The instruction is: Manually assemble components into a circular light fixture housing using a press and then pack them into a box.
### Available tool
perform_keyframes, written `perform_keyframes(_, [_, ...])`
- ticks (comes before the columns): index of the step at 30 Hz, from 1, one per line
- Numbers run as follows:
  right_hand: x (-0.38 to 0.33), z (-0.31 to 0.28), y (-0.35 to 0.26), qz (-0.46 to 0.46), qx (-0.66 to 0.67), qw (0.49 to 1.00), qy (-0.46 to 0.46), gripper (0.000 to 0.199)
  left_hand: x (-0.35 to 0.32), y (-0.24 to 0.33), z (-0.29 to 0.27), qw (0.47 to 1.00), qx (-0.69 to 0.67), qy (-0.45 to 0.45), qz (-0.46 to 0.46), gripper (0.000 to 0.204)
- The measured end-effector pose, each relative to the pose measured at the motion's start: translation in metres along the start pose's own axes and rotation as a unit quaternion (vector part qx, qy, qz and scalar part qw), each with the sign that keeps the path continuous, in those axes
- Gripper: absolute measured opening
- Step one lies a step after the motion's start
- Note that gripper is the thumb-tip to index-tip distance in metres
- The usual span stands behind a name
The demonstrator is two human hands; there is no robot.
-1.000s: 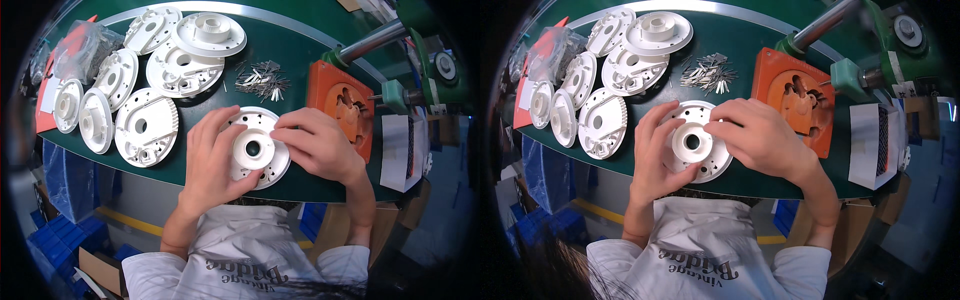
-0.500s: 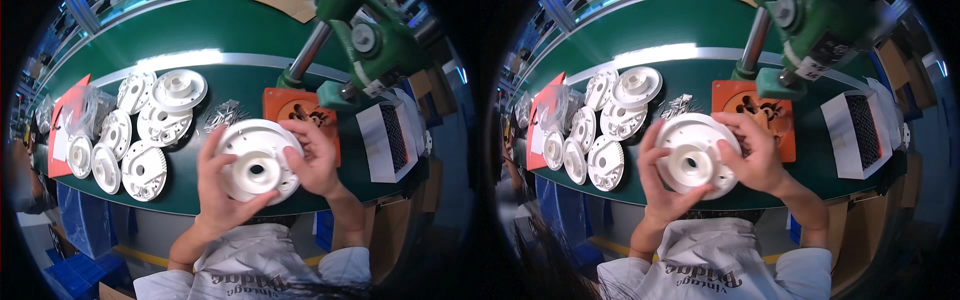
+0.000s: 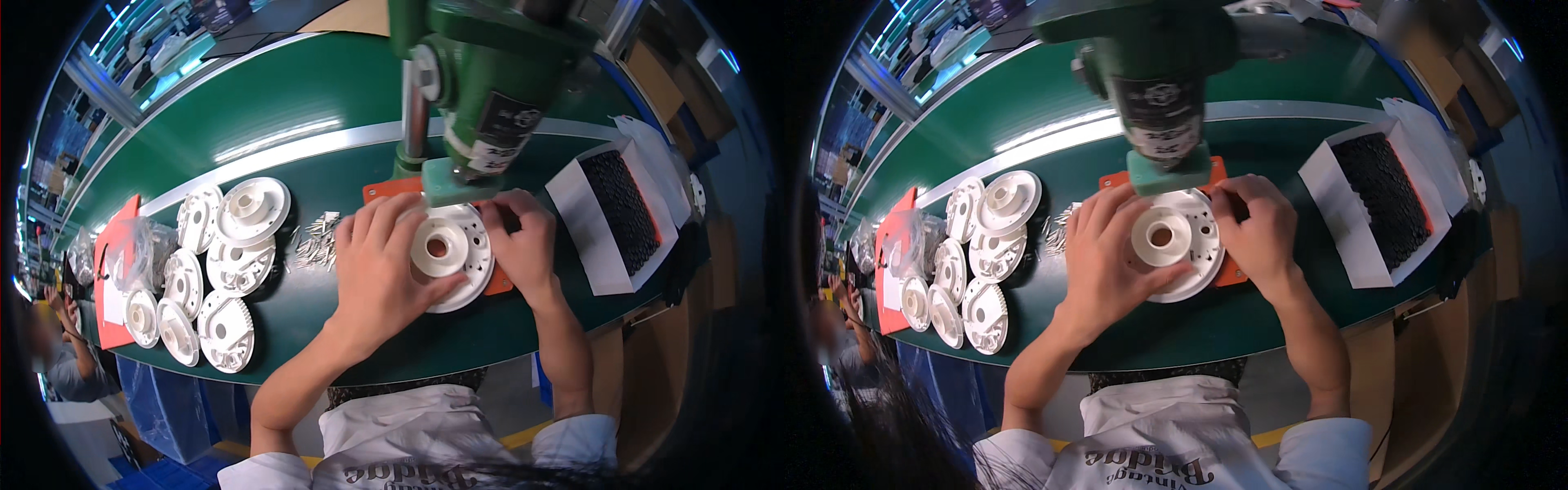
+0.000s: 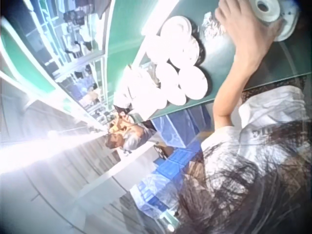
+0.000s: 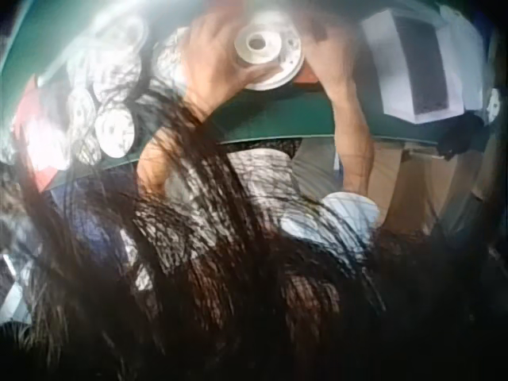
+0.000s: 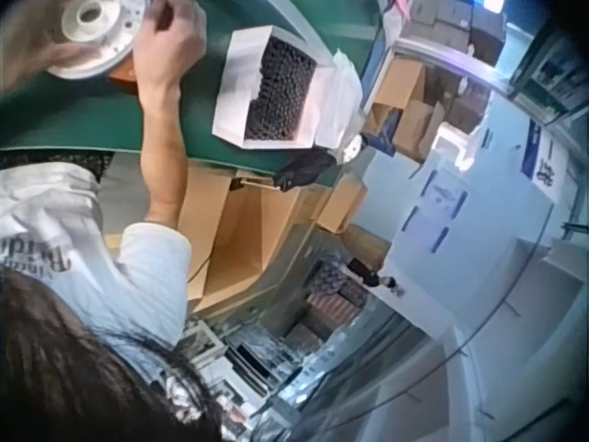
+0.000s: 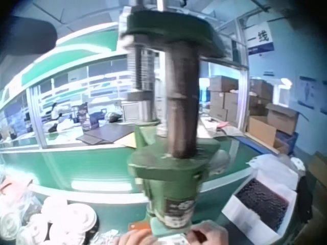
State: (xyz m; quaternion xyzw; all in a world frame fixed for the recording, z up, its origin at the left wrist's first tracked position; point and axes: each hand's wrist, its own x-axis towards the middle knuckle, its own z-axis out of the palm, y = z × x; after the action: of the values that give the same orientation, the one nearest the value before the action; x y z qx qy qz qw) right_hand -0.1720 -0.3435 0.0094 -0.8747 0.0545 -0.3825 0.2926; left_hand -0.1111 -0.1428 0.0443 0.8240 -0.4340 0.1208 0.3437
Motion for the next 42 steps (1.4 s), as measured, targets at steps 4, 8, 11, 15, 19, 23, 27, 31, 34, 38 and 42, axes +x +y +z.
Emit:
perform_keyframes(4, [0.003, 0.006, 0.001, 0.084, 0.086, 0.993, -0.007, 0.006, 0.01, -0.005, 0.011, 0.999, 0.049, 0.007, -0.006, 0.069])
perform_keyframes(8, [0.002, 0.008, 0.007, 0.08, 0.126, 0.988, -0.03, 0.007, 0.008, -0.009, 0.014, 0.999, 0.038, -0.001, -0.007, 0.069])
perform_keyframes(11, [0.003, 0.009, 0.009, 0.066, 0.139, 0.987, -0.046, 0.006, 0.01, -0.017, 0.007, 0.998, 0.048, -0.027, 0.013, 0.068])
perform_keyframes(15, [0.003, 0.013, 0.015, 0.046, 0.13, 0.989, -0.055, 0.008, 0.006, -0.022, 0.01, 1.0, -0.023, -0.019, -0.004, 0.066])
perform_keyframes(19, [0.007, 0.008, 0.017, -0.037, 0.14, 0.986, 0.077, 0.011, 0.005, -0.033, 0.009, 0.996, -0.086, -0.013, 0.032, 0.061])
perform_keyframes(23, [0.009, -0.012, 0.016, -0.134, 0.071, 0.956, 0.251, 0.011, -0.001, -0.032, 0.015, 0.996, -0.091, -0.005, 0.018, 0.061])
perform_keyframes(27, [0.084, -0.056, -0.029, -0.262, 0.133, 0.891, 0.347, 0.023, -0.006, -0.03, 0.015, 0.998, -0.068, 0.008, -0.008, 0.059])
perform_keyframes(31, [0.221, -0.063, -0.04, -0.197, 0.113, 0.937, 0.267, 0.036, -0.011, -0.033, 0.016, 0.997, -0.066, 0.02, -0.017, 0.059])
perform_keyframes(34, [0.29, -0.044, -0.029, -0.063, 0.03, 0.997, -0.013, 0.027, -0.009, -0.034, 0.016, 0.995, -0.089, 0.026, -0.025, 0.058])
perform_keyframes(38, [0.273, -0.05, -0.053, 0.129, 0.17, 0.963, -0.164, 0.02, -0.007, -0.033, 0.018, 0.995, -0.094, 0.028, -0.037, 0.059])
perform_keyframes(42, [0.255, -0.05, -0.059, 0.097, 0.243, 0.956, -0.13, 0.029, -0.009, -0.035, 0.022, 0.993, -0.112, 0.034, -0.032, 0.058])
